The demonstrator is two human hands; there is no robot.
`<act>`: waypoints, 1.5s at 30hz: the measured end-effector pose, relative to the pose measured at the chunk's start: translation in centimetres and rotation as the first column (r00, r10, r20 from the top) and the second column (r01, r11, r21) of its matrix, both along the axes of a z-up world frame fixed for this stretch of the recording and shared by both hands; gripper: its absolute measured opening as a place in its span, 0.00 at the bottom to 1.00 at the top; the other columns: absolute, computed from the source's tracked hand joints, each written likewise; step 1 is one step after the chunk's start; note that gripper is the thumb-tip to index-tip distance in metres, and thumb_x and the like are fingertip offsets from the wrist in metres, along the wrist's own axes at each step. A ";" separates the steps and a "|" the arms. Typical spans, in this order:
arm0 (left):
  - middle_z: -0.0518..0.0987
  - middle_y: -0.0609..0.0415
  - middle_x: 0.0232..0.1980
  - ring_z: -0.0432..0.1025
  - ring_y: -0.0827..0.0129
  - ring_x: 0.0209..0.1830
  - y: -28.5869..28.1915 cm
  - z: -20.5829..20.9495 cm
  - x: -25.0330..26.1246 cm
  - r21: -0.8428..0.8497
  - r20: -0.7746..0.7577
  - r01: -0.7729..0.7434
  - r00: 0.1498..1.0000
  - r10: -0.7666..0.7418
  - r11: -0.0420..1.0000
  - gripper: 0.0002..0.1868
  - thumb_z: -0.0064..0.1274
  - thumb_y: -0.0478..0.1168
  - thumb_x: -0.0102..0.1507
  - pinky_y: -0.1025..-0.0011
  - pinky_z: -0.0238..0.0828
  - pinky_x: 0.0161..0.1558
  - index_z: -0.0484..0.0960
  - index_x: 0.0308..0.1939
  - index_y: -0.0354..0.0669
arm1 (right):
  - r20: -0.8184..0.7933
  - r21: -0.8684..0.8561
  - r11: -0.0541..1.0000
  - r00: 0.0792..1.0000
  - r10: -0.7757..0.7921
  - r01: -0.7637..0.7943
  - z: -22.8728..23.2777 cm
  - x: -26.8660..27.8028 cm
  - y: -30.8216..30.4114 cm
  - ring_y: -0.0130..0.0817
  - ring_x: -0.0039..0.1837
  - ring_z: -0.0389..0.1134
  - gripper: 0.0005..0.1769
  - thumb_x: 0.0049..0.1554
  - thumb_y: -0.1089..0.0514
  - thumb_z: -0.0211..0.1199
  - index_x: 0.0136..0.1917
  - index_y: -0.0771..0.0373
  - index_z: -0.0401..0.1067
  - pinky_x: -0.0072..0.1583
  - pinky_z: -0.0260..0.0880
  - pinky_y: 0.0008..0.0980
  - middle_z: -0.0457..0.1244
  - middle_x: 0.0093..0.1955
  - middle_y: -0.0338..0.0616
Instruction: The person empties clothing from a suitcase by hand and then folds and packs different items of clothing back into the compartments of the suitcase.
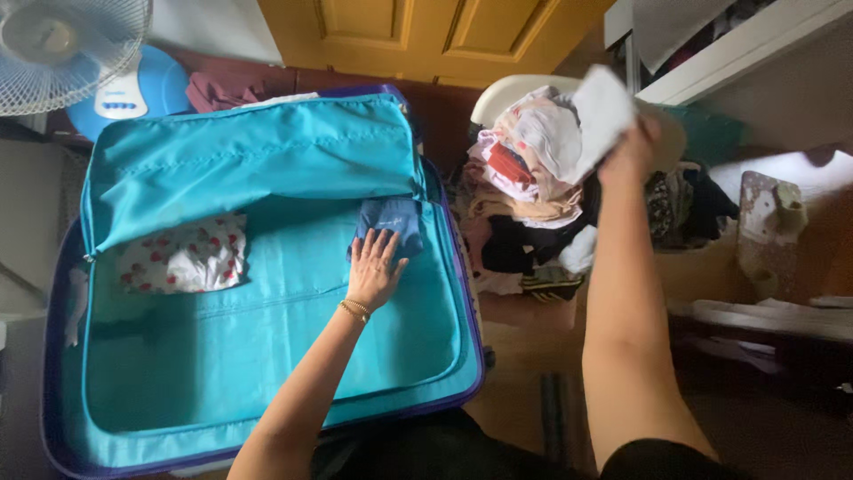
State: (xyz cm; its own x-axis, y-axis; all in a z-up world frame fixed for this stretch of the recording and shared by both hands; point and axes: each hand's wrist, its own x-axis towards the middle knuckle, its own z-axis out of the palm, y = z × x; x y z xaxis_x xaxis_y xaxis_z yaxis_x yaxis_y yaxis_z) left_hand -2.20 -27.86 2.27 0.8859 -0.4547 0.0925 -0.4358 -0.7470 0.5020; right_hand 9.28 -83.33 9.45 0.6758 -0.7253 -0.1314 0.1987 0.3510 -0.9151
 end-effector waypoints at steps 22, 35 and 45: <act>0.82 0.47 0.51 0.73 0.51 0.52 1.1 11.9 -0.3 -0.254 -0.085 0.067 0.992 -0.091 0.965 0.17 0.55 0.43 0.65 0.57 0.68 0.55 0.80 0.56 0.41 | -0.243 -0.221 0.958 0.961 0.129 -0.185 -0.6 -0.8 3.0 0.46 0.71 0.67 0.34 0.56 0.48 0.65 0.73 0.56 0.65 0.71 0.68 0.44 0.64 0.71 0.49; 0.70 0.35 0.68 0.67 0.48 0.67 -12.6 23.0 1.7 -0.772 0.062 0.254 0.943 -0.328 0.583 0.43 0.66 0.48 0.61 0.59 0.64 0.66 0.63 0.72 0.30 | -0.053 -0.272 0.910 0.949 0.309 -0.312 30.5 -14.9 9.9 0.45 0.79 0.65 0.34 0.65 0.46 0.62 0.76 0.69 0.60 0.79 0.64 0.45 0.63 0.77 0.52; 0.80 0.41 0.60 0.73 0.64 0.55 -14.0 22.8 -1.0 -0.895 -0.432 -0.192 0.140 -0.891 0.403 0.32 0.67 0.42 0.65 0.58 0.70 0.60 0.78 0.68 0.25 | 0.085 -0.094 0.930 0.928 0.363 -0.355 28.2 -18.3 17.1 0.45 0.76 0.64 0.43 0.63 0.36 0.61 0.79 0.67 0.57 0.76 0.61 0.49 0.59 0.76 0.54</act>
State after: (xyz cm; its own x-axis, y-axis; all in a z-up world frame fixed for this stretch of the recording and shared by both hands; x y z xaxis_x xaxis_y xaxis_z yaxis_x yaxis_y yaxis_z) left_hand -3.19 -41.83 25.03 0.3014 -0.9534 0.0135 0.5702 0.1916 0.7988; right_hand -8.99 -66.25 37.64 0.8997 -0.4365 -0.0044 0.1636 0.3465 -0.9237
